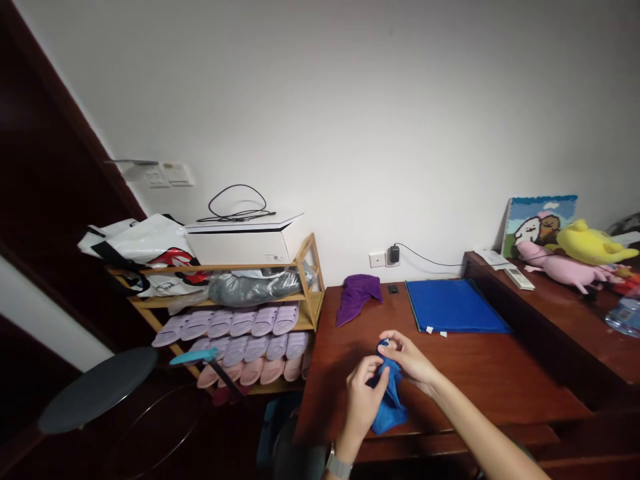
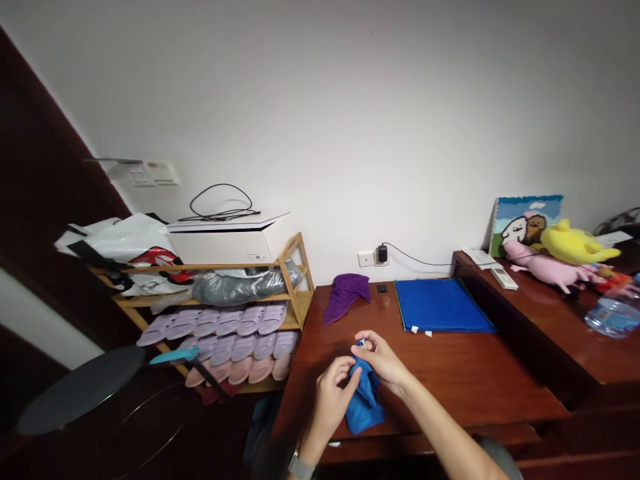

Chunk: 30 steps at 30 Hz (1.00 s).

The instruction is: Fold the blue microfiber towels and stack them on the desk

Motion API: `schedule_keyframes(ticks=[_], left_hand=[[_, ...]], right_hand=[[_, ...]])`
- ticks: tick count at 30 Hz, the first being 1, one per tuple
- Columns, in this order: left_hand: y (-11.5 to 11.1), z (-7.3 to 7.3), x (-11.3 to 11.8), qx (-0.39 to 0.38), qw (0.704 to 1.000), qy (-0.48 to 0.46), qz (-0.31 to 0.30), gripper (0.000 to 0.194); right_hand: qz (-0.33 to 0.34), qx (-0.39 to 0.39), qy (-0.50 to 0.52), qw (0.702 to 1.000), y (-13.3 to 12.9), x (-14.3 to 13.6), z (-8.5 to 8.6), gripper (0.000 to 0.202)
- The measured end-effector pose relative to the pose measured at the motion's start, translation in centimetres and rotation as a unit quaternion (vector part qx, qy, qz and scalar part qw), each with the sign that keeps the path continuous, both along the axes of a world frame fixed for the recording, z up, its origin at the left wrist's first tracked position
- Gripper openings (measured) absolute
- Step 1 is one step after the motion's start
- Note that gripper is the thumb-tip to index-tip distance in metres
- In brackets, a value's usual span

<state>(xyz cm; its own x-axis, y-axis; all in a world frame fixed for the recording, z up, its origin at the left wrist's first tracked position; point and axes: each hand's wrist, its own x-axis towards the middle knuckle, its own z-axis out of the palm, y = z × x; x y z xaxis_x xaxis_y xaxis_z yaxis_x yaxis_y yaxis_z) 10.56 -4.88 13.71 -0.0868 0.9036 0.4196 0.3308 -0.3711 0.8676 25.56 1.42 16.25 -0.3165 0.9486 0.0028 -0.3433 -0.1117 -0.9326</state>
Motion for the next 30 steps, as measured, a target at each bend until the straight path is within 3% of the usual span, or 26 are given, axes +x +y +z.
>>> schedule_keyframes(ticks=[3,5,8,11,15,19,23,25,30], left_hand=[[0.3,0.5,-0.5,-0.024,0.998,-0.063,0.01,0.039],[1.0,0.7,-1.9,-0.037,0.994,-0.093,0.053,0.047],[2.4,1.2,-5.6,-0.033,0.985,-0.098,0.138,0.059],[3.3,2.2,-9.8,-0.007,0.976,-0.071,0.208,0.065],[3.4,3.9,-14.3,0.028,0.957,-0.025,0.288,0.06],[3.1,5.8,-17.4,0.042,0.933,0.009,0.356,0.051],[2.7,7.1,-19.7,0.033,0.905,0.02,0.423,0.048],[2.4,7.4,-20.5,0.04,0.902,0.017,0.43,0.047],[0.2,7.5,-20.5,0.063,0.898,-0.008,0.436,0.049]], right_hand=[[0.001,-0.012,-0.001,1.0,-0.6,0.9,0.5,0.048],[0.003,-0.022,-0.009,1.0,-1.0,2.5,1.0,0.047],[0.001,-0.014,-0.057,0.998,-1.5,6.4,2.0,0.048],[-0.03,0.05,-0.178,0.982,-2.0,11.5,3.1,0.05],[-0.115,0.184,-0.353,0.91,-2.5,18.6,4.3,0.051],[-0.209,0.291,-0.494,0.792,-2.7,24.8,4.5,0.057],[-0.293,0.344,-0.577,0.68,-3.4,29.3,4.5,0.055],[-0.314,0.359,-0.588,0.653,-4.2,30.6,4.9,0.052],[-0.372,0.386,-0.563,0.629,-7.4,30.9,6.1,0.04]])
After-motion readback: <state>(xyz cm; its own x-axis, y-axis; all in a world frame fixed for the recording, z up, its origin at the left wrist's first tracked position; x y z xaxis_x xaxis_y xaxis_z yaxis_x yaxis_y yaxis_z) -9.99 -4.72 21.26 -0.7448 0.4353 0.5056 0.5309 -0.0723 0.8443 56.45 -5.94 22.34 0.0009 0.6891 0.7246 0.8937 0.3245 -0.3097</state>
